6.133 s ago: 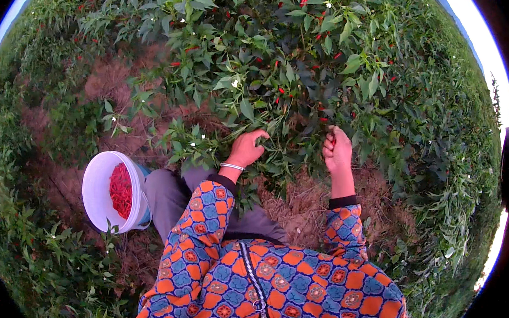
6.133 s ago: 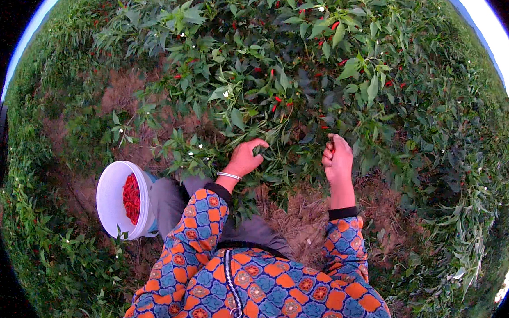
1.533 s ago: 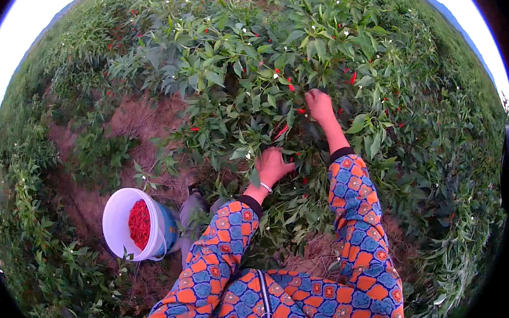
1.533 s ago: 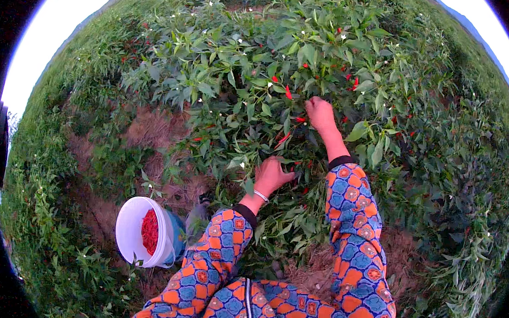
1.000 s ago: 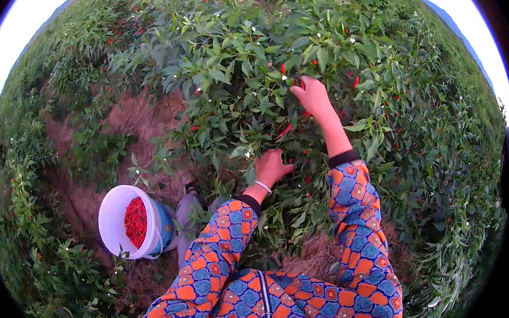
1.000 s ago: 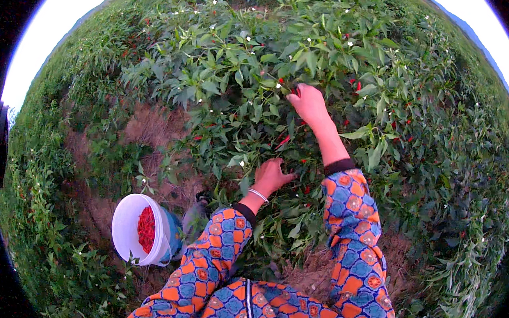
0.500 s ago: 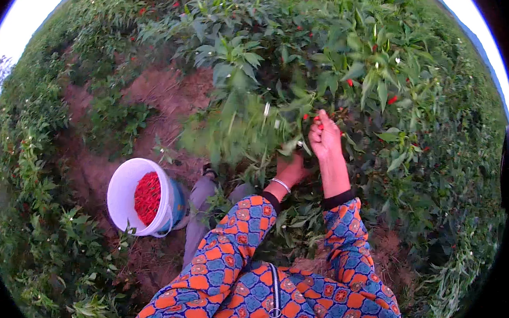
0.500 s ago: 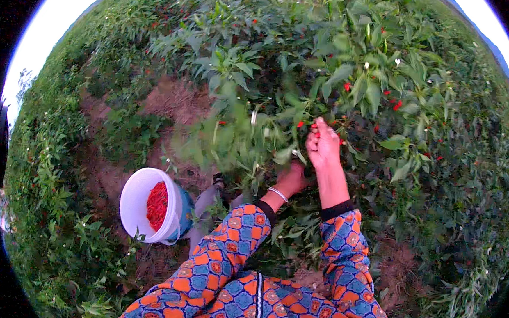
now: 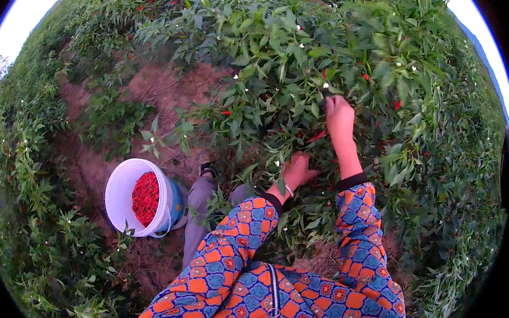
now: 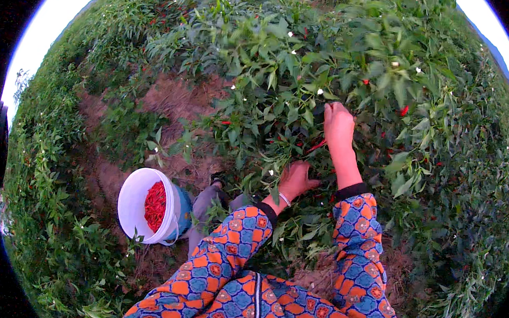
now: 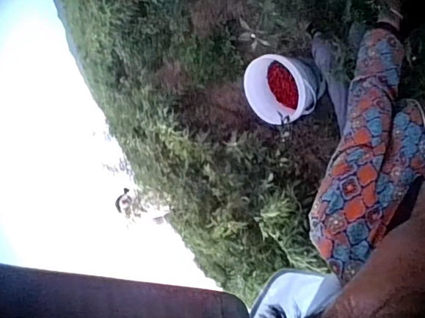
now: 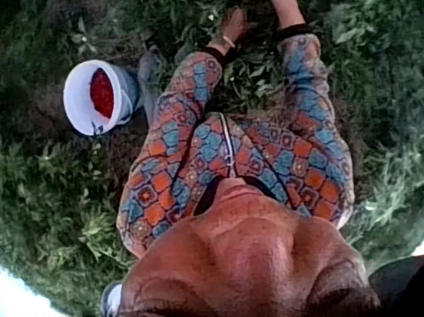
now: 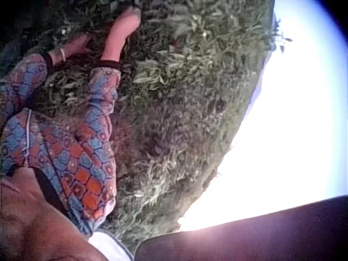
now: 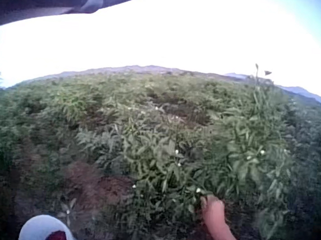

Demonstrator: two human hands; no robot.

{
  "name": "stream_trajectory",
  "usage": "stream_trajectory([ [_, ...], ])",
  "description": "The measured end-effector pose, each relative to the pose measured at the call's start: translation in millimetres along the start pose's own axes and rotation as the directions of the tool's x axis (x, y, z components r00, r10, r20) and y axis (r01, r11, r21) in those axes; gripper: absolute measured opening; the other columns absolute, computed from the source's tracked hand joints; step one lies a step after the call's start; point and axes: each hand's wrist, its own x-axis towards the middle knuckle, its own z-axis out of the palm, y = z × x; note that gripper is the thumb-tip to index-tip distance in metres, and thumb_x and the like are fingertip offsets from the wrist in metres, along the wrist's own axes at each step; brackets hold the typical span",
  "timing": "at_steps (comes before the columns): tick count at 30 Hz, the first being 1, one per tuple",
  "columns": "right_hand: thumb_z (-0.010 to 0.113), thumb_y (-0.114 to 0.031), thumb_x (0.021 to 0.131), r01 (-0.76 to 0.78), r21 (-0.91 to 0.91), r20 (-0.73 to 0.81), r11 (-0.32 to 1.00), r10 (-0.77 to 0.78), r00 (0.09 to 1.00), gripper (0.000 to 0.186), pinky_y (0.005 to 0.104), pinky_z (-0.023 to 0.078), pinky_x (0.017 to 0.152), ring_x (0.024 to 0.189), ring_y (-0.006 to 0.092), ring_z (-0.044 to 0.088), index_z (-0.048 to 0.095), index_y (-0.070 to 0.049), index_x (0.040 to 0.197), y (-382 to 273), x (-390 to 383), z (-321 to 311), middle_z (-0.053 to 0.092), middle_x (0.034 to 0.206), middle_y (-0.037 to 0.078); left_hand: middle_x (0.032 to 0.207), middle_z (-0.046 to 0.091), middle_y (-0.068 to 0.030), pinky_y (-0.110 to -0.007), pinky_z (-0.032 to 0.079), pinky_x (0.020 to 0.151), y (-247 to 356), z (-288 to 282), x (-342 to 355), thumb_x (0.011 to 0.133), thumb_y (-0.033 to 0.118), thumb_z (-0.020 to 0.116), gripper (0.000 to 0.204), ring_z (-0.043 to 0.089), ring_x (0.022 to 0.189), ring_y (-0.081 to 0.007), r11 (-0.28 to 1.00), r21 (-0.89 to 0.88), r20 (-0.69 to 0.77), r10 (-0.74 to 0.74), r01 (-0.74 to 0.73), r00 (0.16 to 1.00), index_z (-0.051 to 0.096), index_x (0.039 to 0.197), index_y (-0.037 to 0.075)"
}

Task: The person sits on the ground in a field and picks red chili peppers from plants by hand. They place the harvested peppers into a white bucket positioned next to them.

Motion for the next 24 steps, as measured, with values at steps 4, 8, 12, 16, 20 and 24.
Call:
stream_trajectory([
  [4,0.052,-0.02,0.085,-0.414,0.806,0.563,-0.424,0.332,0.756,0.019,0.0165,0.021,0.034,0.041,0.0049,0.029,0.05,-0.005,0.074,28.8,1.4,-24.1,0.034,0.054,-0.003,0.084,0.059,-0.0154,-0.042,0.046,0.068,-5.5,7.8,1.5,0.056,0.039,0.073,0.046,0.057,0.079,-0.0326,1.0,0.014,-0.056,0.002,-0.002,0.998,0.059,0.082,0.003],
  [8,0.043,-0.028,0.089,-0.2,0.521,0.675,-0.83,0.258,0.691,0.023,0.0157,0.023,0.033,0.04,0.0045,0.028,0.047,-0.007,0.079,18.8,-40.2,-16.8,0.036,0.054,-0.005,0.083,0.059,-0.0155,-0.042,0.045,0.069,-6.4,5.6,-2.3,0.057,0.038,0.073,0.046,0.057,0.078,-0.033,0.993,0.113,-0.007,-0.033,0.033,0.999,0.058,0.083,0.003],
  [12,0.047,-0.026,0.087,-0.689,0.336,0.798,-0.642,-0.194,0.57,0.022,0.0181,0.026,0.033,0.038,0.0042,0.031,0.049,-0.006,0.077,-62.0,-66.8,-9.9,0.036,0.053,-0.003,0.087,0.059,-0.0154,-0.042,0.045,0.071,-11.5,6.6,-7.9,0.059,0.037,0.071,0.047,0.057,0.082,-0.0322,0.997,-0.008,0.001,-0.079,0.079,0.997,0.057,0.089,0.003],
  [16,0.05,-0.02,0.086,-0.996,0.072,0.938,-0.061,-0.336,0.089,0.019,0.0153,0.022,0.032,0.04,0.0019,0.03,0.045,-0.009,0.072,-202.5,-107.8,44.0,0.036,0.055,-0.004,0.098,0.057,-0.0158,-0.043,0.045,0.077,-24.0,23.0,-9.6,0.059,0.039,0.07,0.052,0.055,0.09,-0.0333,0.999,-0.01,-0.058,-0.053,0.052,0.997,0.057,0.094,0.004],
  [20,0.049,-0.025,0.085,-0.979,-0.024,0.933,0.203,-0.348,-0.095,0.026,0.0345,0.046,0.075,0.078,0.0155,0.053,0.053,-0.002,0.096,-287.7,-176.2,156.9,0.055,0.084,0.006,0.093,0.059,-0.0142,-0.043,0.045,0.073,-4.6,17.6,-3.8,0.058,0.039,0.071,0.049,0.056,0.088,-0.0322,0.996,0.05,0.036,-0.076,0.074,0.996,0.058,0.092,0.006],
  [24,0.05,-0.025,0.084,-0.794,0.346,0.938,0.5,-0.157,0.31,0.035,0.0328,0.044,0.078,0.089,0.0158,0.053,0.05,0.0,0.109,-305.6,-170.4,158.5,0.057,0.098,0.012,0.093,0.059,-0.0133,-0.043,0.044,0.072,-2.7,11.8,-2.0,0.058,0.039,0.071,0.049,0.056,0.087,-0.0311,0.995,0.075,0.008,-0.062,0.061,0.998,0.058,0.091,0.006],
])
